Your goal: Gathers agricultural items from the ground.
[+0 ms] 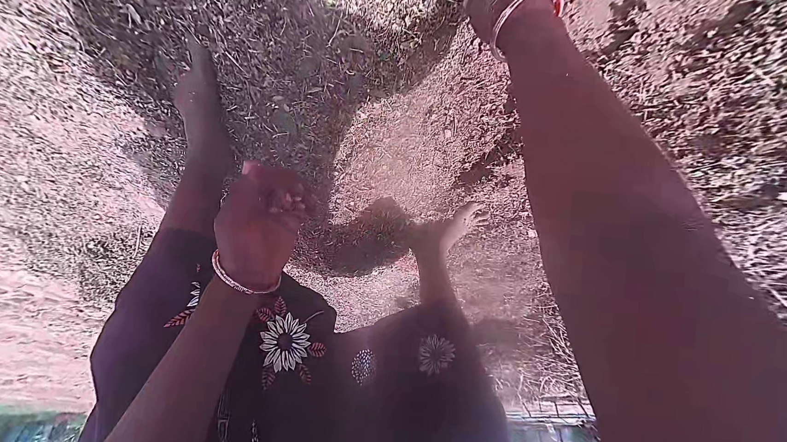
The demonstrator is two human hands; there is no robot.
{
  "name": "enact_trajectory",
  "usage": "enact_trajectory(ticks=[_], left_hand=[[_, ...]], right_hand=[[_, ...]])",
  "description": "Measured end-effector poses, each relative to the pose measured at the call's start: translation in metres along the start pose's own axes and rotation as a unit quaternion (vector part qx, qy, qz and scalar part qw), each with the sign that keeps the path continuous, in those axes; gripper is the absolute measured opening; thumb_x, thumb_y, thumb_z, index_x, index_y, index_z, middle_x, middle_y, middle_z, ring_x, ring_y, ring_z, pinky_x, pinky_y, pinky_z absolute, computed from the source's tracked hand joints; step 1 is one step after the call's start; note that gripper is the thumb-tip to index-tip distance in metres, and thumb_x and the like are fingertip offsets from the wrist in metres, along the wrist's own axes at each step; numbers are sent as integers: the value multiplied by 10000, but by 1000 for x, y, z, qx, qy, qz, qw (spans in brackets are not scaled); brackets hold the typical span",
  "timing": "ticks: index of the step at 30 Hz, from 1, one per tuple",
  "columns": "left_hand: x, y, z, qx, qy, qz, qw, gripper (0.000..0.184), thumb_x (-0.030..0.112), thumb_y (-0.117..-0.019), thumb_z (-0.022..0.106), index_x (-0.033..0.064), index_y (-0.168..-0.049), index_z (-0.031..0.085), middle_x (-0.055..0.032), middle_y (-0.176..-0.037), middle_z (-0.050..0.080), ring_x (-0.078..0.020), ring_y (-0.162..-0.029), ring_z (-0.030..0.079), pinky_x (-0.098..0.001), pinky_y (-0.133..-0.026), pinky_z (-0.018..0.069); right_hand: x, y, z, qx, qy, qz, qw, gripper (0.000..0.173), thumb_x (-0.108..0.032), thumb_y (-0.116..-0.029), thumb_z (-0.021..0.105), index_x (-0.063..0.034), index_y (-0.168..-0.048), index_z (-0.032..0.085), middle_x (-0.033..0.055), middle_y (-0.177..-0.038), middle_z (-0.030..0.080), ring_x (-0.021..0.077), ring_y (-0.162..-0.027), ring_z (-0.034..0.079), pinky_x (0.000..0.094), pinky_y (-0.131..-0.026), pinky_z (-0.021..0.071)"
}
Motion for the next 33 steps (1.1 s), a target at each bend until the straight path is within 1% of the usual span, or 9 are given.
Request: enact_trajectory(ticks=[3, 7, 10, 14, 19, 23, 25, 27, 33], left_hand=[[8, -1, -4, 4, 34, 13, 999, 565, 400, -1091, 207, 252, -775, 652, 73, -806, 659, -99, -823, 653, -317, -788, 562], [11, -1, -9, 47, 96, 5, 994, 604, 425, -1094, 149, 230, -782, 627, 54, -801, 647, -110, -816, 651, -334, -808, 562], [10, -1, -12, 82, 134, -11, 987, 649, 474, -1085, 91, 216, -816, 623, 34, -842, 644, -129, -858, 646, -343, -850, 549], [6, 0, -22, 103, 132, -9, 986, 611, 441, -1095, 97, 188, -948, 634, -11, -1004, 675, -173, -1010, 665, -398, -969, 539], [-3, 1, -23, 168, 121, -22, 978, 541, 340, -1103, 175, 206, -895, 655, 10, -922, 695, -154, -946, 682, -383, -922, 556], [1, -1, -17, 202, 95, -35, 974, 501, 264, -1095, 217, 188, -877, 662, 14, -881, 705, -141, -898, 698, -358, -909, 574], [2, 0, -14, 200, 87, -52, 974, 503, 256, -1100, 186, 163, -937, 653, 2, -914, 714, -148, -907, 707, -357, -901, 584], [2, 2, -5, 131, 140, -67, 979, 539, 274, -1101, 172, 160, -925, 669, -8, -924, 712, -150, -914, 705, -363, -921, 581], [8, 3, 24, -89, 285, -67, 952, 409, 371, -1054, 487, 190, -786, 737, 59, -766, 680, -85, -805, 685, -280, -813, 581]], right_hand=[[16, 21, 50, 38, -1, -18, 999, 671, -93, -877, 665, -107, -1524, 488, 213, -1610, 395, 429, -1488, 373, 670, -1144, 362], [37, 95, 80, 207, -124, 91, 966, 408, -95, -961, 515, -113, -1328, 691, 178, -1405, 608, 336, -1331, 556, 469, -1131, 423], [42, 117, 126, 79, -121, 149, 978, 374, -187, -1058, 449, -86, -1346, 665, 212, -1396, 630, 406, -1303, 597, 586, -1090, 450], [34, 110, 195, 9, -119, 105, 987, 388, -51, -977, 593, -37, -1363, 632, 258, -1502, 509, 444, -1399, 487, 584, -1140, 420], [15, 136, 148, 131, -265, 150, 943, 326, -248, -1064, 531, -82, -1282, 707, 203, -1202, 732, 405, -1123, 696, 610, -998, 495], [-50, 204, 96, 213, -436, -61, 872, 254, -237, -1012, 631, -4, -1014, 734, 101, -888, 749, 169, -804, 717, 405, -779, 580], [-94, 240, 74, 125, -463, -247, 842, 267, -211, -990, 639, 21, -1064, 746, 116, -1009, 764, 168, -947, 733, 374, -884, 599], [-111, 245, 57, 69, -409, -298, 860, 427, -332, -1001, 612, -10, -1268, 696, 137, -1291, 689, 249, -1238, 625, 432, -1081, 495], [-74, 65, -41, 124, -97, -66, 985, 714, -558, -1022, 542, -65, -1536, 476, 223, -1639, 350, 413, -1540, 286, 602, -1241, 249]])
Point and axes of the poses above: each hand's wrist, its own y-axis away from the middle knuckle, its own z-axis out of the palm, x = y × z, the point moved 5 cm from there along -y, towards the middle knuckle
